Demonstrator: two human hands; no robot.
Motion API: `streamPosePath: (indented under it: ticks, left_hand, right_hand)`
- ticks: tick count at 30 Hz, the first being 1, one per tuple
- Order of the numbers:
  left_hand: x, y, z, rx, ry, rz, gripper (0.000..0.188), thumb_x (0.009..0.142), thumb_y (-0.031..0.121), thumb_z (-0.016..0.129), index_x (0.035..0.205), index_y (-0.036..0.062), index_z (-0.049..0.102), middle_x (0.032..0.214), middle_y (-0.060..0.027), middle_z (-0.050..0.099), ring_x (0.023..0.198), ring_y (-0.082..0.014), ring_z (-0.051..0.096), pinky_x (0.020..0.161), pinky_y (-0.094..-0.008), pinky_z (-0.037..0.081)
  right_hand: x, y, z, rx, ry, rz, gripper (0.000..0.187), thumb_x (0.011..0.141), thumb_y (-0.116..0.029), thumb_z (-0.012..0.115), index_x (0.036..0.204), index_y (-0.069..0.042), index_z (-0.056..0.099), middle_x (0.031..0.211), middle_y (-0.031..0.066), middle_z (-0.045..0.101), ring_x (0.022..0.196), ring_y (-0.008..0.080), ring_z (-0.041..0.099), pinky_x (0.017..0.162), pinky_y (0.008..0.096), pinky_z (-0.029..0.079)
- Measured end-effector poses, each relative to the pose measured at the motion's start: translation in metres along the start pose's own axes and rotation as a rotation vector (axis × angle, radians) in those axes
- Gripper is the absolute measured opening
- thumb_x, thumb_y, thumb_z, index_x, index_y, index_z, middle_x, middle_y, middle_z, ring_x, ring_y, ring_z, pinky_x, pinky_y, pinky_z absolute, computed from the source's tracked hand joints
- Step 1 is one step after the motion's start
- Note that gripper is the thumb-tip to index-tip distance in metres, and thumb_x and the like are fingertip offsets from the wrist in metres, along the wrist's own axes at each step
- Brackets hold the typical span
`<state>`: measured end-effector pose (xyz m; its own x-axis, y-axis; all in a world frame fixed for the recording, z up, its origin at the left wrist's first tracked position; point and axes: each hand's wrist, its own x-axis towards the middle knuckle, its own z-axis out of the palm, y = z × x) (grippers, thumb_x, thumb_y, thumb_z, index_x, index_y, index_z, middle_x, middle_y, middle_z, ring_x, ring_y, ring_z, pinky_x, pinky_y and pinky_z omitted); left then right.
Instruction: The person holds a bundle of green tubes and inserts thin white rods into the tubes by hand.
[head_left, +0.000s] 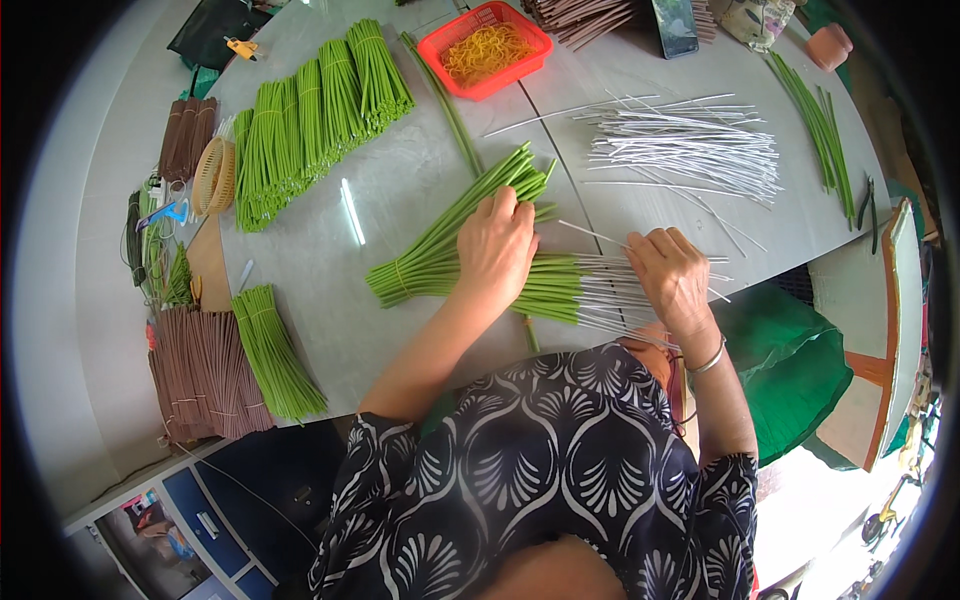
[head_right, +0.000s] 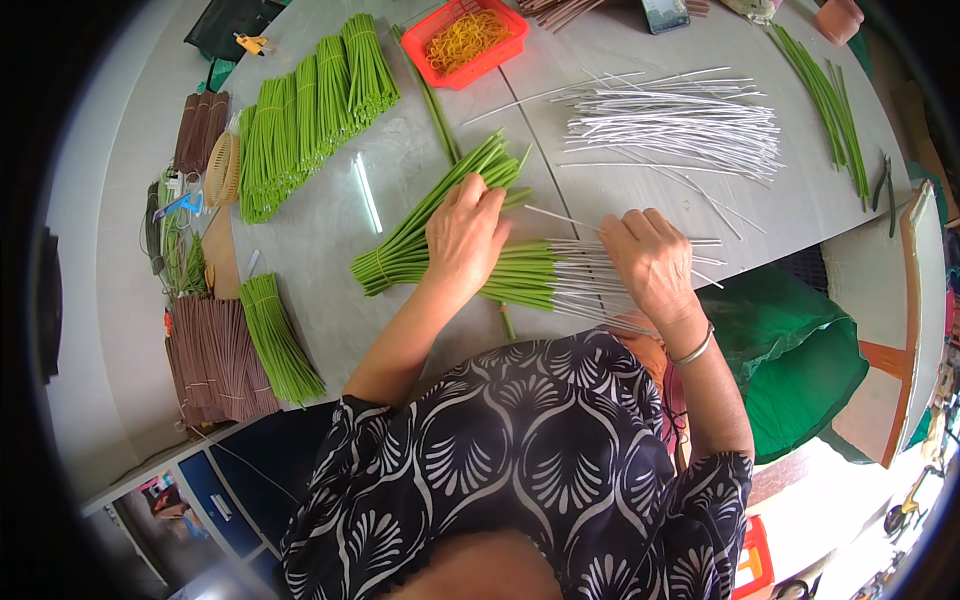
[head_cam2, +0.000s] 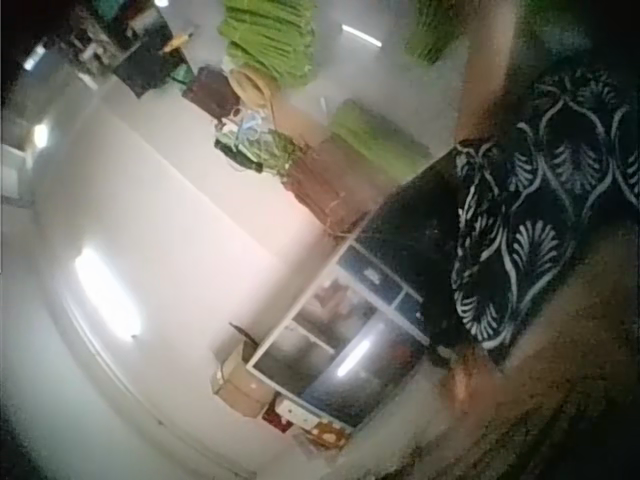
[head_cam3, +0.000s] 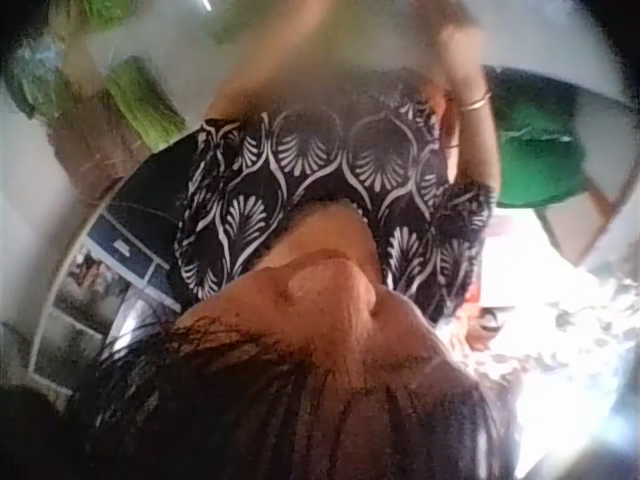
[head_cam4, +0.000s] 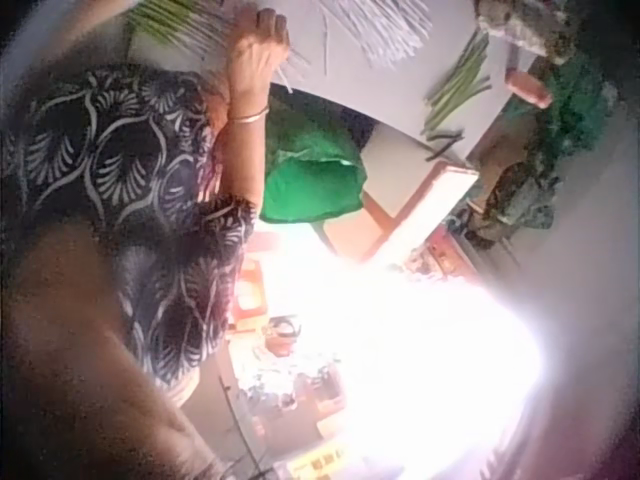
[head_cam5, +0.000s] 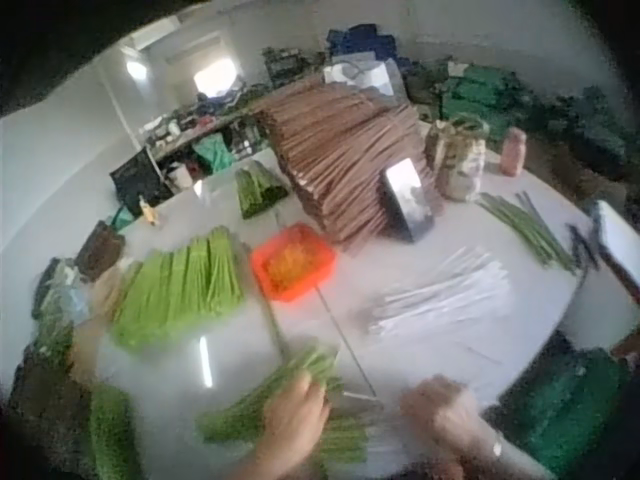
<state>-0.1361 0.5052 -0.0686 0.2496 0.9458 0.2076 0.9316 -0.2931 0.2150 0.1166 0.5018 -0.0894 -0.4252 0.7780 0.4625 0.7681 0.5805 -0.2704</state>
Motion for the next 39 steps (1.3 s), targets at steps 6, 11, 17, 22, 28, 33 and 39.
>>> streamPosePath:
  ticks: [6, 11, 17, 22, 28, 33, 39]
  left_hand:
    - [0.005, 0.002, 0.008, 0.145, -0.068, 0.039, 0.019, 0.076, 0.004, 0.077, 0.089, 0.0043, 0.063, 0.095, -0.0100, 0.056, 0.098, -0.0297, 0.059, 0.079, -0.0434, 0.049]
    - [-0.001, 0.000, 0.014, 0.159, -0.081, 0.122, 0.019, 0.073, 0.002, 0.074, 0.087, 0.0064, 0.062, 0.092, -0.0085, 0.059, 0.098, -0.0270, 0.057, 0.077, -0.0400, 0.043]
    - [-0.010, -0.012, 0.002, -0.340, 0.108, 0.027, 0.021, 0.085, -0.002, 0.072, 0.105, -0.0017, 0.066, 0.094, -0.0120, 0.063, 0.077, -0.0297, 0.065, 0.068, -0.0396, 0.053]
    - [-0.001, -0.019, 0.001, -0.851, 0.000, -0.065, 0.028, 0.096, 0.003, 0.068, 0.123, -0.0029, 0.066, 0.093, -0.0079, 0.065, 0.067, -0.0154, 0.061, 0.061, -0.0297, 0.050]
    - [0.009, -0.029, -0.001, -1.167, -0.244, -0.247, 0.026, 0.099, 0.003, 0.065, 0.124, 0.0009, 0.069, 0.080, 0.0050, 0.053, 0.063, -0.0044, 0.045, 0.056, -0.0222, 0.037]
    - [0.009, -0.035, 0.004, -1.091, -0.254, -0.229, 0.027, 0.099, 0.004, 0.065, 0.125, 0.0026, 0.069, 0.079, 0.0073, 0.052, 0.067, -0.0025, 0.042, 0.058, -0.0212, 0.035]
    - [0.001, -0.047, -0.015, -1.132, -0.288, -0.219, 0.028, 0.101, 0.009, 0.066, 0.127, -0.0004, 0.067, 0.094, 0.0033, 0.062, 0.077, -0.0052, 0.049, 0.070, -0.0229, 0.046]
  right_hand:
    - [-0.001, 0.000, 0.003, -0.010, 0.009, 0.012, 0.017, 0.080, -0.015, 0.079, 0.088, -0.012, 0.064, 0.076, 0.0025, 0.053, 0.071, 0.0218, 0.058, 0.059, 0.0357, 0.050]
    - [-0.003, -0.001, 0.006, 0.023, 0.032, 0.062, 0.016, 0.081, -0.015, 0.079, 0.090, -0.011, 0.065, 0.076, 0.0029, 0.056, 0.071, 0.0224, 0.058, 0.059, 0.0362, 0.050]
    - [-0.001, -0.001, -0.001, 0.018, 0.114, 0.048, 0.021, 0.079, -0.012, 0.080, 0.096, -0.011, 0.069, 0.075, 0.0032, 0.056, 0.070, 0.0214, 0.058, 0.058, 0.0366, 0.050]
    - [0.005, 0.003, -0.009, 0.005, 0.139, 0.032, 0.021, 0.080, -0.011, 0.081, 0.098, -0.010, 0.069, 0.071, 0.0026, 0.054, 0.065, 0.0198, 0.057, 0.054, 0.0358, 0.048]
    - [0.009, 0.006, -0.005, 0.029, 0.104, 0.019, 0.020, 0.082, -0.011, 0.079, 0.099, -0.011, 0.069, 0.068, 0.0019, 0.053, 0.061, 0.0190, 0.056, 0.050, 0.0357, 0.046]
    - [0.012, 0.002, -0.001, 0.025, 0.076, 0.000, 0.019, 0.084, -0.013, 0.078, 0.099, -0.012, 0.067, 0.069, 0.0016, 0.052, 0.062, 0.0186, 0.057, 0.050, 0.0354, 0.046]
    - [0.019, -0.017, -0.005, -0.022, 0.017, -0.050, 0.018, 0.085, -0.014, 0.076, 0.099, -0.012, 0.066, 0.069, 0.0017, 0.050, 0.063, 0.0182, 0.057, 0.051, 0.0345, 0.047]
